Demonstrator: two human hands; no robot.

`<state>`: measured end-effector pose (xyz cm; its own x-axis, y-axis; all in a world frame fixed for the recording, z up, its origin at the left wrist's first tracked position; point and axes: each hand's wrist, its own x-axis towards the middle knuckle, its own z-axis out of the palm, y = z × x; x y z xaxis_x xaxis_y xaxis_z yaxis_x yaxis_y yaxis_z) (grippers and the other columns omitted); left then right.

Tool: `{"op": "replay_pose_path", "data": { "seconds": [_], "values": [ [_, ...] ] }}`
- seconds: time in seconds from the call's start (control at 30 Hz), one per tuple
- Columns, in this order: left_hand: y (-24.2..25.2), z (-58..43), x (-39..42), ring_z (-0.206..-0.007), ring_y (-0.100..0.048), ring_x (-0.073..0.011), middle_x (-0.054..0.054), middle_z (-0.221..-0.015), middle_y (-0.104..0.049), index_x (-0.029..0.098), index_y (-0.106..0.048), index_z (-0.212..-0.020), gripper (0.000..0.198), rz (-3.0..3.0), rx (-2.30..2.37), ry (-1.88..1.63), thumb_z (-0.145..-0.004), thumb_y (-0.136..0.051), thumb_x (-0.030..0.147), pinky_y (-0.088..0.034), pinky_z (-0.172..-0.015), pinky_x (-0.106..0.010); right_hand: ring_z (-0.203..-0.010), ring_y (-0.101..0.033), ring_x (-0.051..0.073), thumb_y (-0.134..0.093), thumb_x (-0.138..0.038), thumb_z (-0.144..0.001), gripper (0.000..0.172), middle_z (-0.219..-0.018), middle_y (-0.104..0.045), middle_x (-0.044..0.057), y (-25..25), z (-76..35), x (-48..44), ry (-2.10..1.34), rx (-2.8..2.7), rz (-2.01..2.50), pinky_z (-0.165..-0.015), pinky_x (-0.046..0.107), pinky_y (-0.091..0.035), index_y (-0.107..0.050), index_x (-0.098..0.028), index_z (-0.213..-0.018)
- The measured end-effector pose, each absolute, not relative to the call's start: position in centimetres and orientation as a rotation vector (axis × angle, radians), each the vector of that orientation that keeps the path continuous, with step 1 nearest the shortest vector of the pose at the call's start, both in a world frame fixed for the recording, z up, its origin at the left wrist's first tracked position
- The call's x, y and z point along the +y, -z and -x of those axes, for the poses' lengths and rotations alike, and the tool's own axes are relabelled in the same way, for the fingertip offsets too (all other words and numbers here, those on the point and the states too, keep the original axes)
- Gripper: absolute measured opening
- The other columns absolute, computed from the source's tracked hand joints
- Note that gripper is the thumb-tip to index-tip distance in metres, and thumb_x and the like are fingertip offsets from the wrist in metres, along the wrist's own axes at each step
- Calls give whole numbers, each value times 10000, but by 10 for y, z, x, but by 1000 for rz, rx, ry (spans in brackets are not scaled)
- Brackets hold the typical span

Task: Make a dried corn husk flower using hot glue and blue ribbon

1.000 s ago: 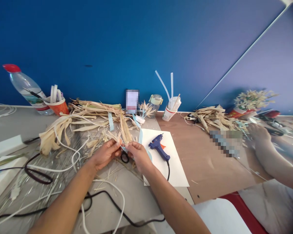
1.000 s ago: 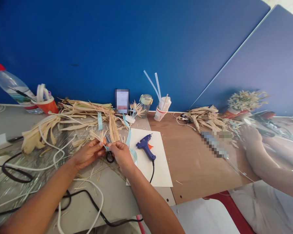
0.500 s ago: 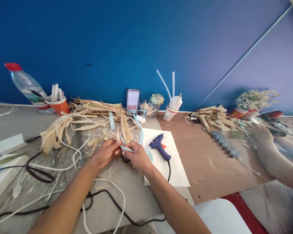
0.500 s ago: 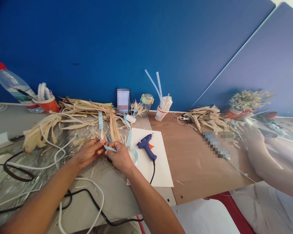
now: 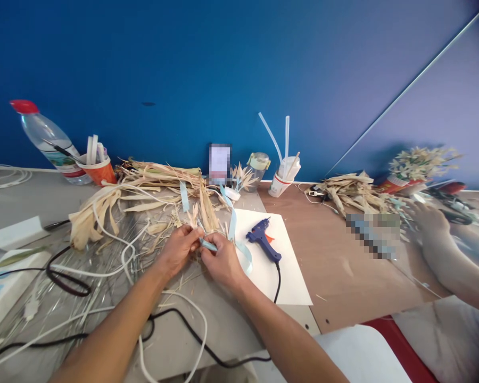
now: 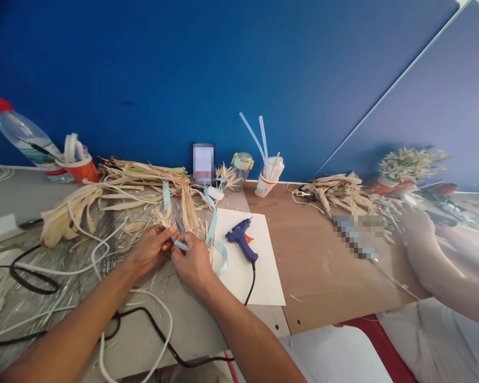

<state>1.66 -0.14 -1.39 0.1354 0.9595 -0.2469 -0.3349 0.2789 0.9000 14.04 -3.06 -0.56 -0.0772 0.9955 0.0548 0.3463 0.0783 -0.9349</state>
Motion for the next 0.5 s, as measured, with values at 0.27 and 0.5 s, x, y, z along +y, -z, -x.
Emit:
{"op": "replay_pose_path", "data": {
  "seconds": [0.27, 0.5],
  "values": [
    [11, -10, -2, -522, -496, -74, 14, -549, -569, 118, -676, -745, 246, -679, 679, -1039, -612, -818, 268, -419, -562, -188, -575, -525, 135, -522, -232, -714, 77, -622, -588, -17, 3, -144, -27, -1127, -1396, 1386, -548, 236, -404, -584, -197, -685],
    [4, -8, -5, -629, -624, -155, -48, -696, -700, 141, -731, -785, 239, -698, 717, -946, -560, -814, 127, -476, -627, -253, -579, -499, 136, -542, -244, -689, 51, -599, -546, -32, 3, -149, -23, -1077, -1427, 1422, -550, 236, -378, -557, -203, -663]
  ]
}}
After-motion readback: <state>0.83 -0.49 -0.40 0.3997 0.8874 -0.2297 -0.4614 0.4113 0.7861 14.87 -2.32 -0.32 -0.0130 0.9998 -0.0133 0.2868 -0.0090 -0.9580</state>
